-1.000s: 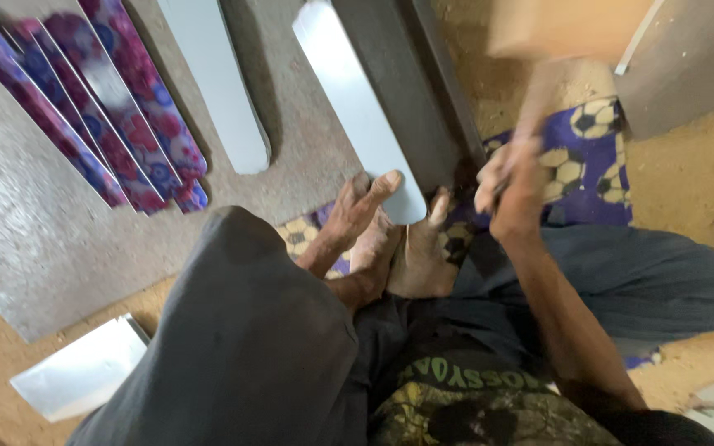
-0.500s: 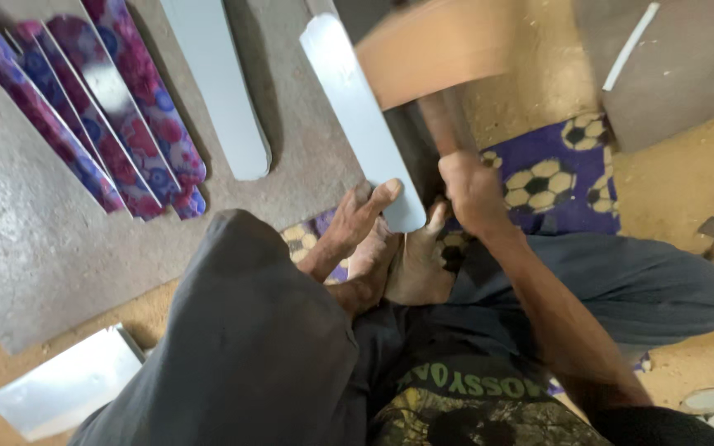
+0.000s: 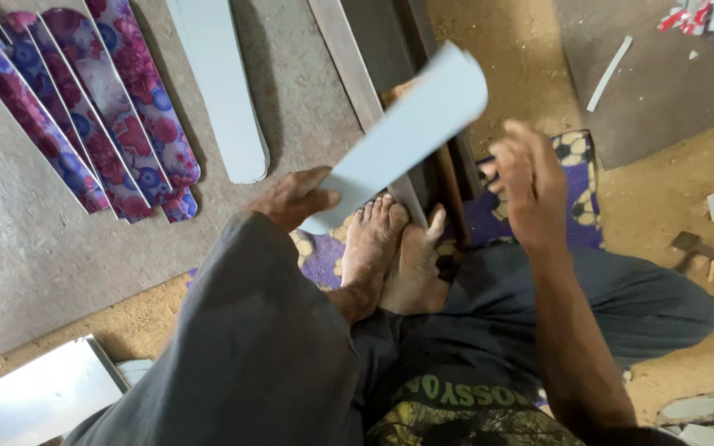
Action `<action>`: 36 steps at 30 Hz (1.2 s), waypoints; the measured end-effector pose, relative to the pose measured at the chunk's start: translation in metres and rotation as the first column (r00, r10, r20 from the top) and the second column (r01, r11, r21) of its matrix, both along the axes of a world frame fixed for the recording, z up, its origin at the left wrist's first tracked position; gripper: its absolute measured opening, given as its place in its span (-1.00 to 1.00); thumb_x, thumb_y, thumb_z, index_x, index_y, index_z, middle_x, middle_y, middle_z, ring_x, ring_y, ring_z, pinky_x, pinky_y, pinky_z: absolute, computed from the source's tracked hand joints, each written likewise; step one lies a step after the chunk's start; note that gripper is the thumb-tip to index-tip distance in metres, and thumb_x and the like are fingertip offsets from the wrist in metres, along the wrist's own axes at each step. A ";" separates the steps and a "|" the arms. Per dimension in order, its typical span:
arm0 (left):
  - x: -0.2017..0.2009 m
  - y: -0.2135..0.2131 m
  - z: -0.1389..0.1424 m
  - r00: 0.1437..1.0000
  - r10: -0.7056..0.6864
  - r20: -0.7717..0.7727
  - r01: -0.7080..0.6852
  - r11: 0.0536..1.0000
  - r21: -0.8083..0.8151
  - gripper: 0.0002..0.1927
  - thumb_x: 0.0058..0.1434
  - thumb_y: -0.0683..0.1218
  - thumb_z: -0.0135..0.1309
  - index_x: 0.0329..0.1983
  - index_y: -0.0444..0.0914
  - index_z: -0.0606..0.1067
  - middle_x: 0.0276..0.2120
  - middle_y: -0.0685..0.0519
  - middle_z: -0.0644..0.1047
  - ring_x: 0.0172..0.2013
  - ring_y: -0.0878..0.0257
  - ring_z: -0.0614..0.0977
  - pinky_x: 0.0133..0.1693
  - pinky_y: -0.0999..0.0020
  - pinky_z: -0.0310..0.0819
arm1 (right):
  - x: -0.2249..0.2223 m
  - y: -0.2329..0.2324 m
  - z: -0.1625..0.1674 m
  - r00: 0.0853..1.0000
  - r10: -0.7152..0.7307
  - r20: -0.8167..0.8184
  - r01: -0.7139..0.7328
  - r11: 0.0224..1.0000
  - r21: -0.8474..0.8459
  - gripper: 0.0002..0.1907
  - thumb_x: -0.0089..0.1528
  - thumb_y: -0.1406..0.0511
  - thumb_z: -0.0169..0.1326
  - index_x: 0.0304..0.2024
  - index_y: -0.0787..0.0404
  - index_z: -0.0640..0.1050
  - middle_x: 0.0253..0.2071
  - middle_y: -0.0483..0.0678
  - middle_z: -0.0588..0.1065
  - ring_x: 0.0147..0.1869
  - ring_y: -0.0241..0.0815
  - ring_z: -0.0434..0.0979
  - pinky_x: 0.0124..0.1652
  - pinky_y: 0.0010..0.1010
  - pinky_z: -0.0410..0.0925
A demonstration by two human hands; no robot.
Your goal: The person sits on the floor and repeatedly places slipper soles into a metal mold, then uses a wooden mallet to strike and shape the soles. They remove the shaped soles, trim excess material, and repeat the process with additional soles.
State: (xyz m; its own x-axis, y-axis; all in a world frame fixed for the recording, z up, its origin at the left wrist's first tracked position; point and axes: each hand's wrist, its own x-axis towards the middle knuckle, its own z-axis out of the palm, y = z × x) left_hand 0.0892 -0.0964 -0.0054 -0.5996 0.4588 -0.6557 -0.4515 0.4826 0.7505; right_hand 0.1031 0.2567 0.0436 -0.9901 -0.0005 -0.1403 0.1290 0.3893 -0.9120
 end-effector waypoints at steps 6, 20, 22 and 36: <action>0.004 -0.043 -0.033 0.940 -0.313 -0.138 0.300 0.948 -0.107 -0.45 0.32 0.17 0.01 0.25 -0.23 0.43 0.06 -0.18 0.60 0.10 -0.05 0.59 0.10 0.05 0.45 | -0.011 -0.038 -0.018 0.962 0.063 0.265 -0.004 0.976 -0.219 -0.71 0.44 0.28 0.00 0.04 0.42 0.54 -0.25 -0.05 0.56 -0.22 -0.30 0.55 -0.27 -0.49 0.45; 0.036 0.014 -0.027 0.678 -0.165 -0.716 -0.074 0.954 -0.290 -0.25 0.33 0.19 0.17 0.45 -0.25 0.24 0.41 -0.18 0.23 0.41 -0.10 0.26 0.39 -0.14 0.15 | 0.005 -0.069 -0.052 0.963 0.020 0.268 0.039 0.976 -0.214 -0.82 0.30 0.34 0.20 -0.13 0.36 0.58 -0.29 -0.08 0.54 -0.26 -0.35 0.47 -0.27 -0.48 0.38; 0.030 0.052 -0.034 0.676 -0.158 -0.720 -0.003 0.976 -0.216 -0.03 0.24 0.26 0.25 0.49 -0.29 0.10 0.39 -0.27 0.18 0.37 -0.16 0.22 0.31 -0.20 0.09 | 0.009 -0.073 -0.053 0.995 0.073 0.067 -0.070 0.996 -0.046 -0.84 0.32 0.38 0.21 -0.12 0.38 0.58 -0.26 -0.04 0.55 -0.17 -0.30 0.51 -0.16 -0.40 0.42; 0.029 0.086 -0.063 0.508 -0.118 -0.853 -0.104 0.975 -0.197 0.10 0.15 0.39 0.29 0.54 -0.16 0.02 0.26 -0.12 0.36 0.20 -0.14 0.40 0.30 -0.18 0.21 | 0.027 -0.035 -0.040 0.990 0.073 -0.123 -0.022 0.927 0.375 -0.72 0.33 0.34 0.22 0.05 0.32 0.53 -0.10 0.11 0.51 -0.09 0.06 0.56 -0.14 -0.21 0.45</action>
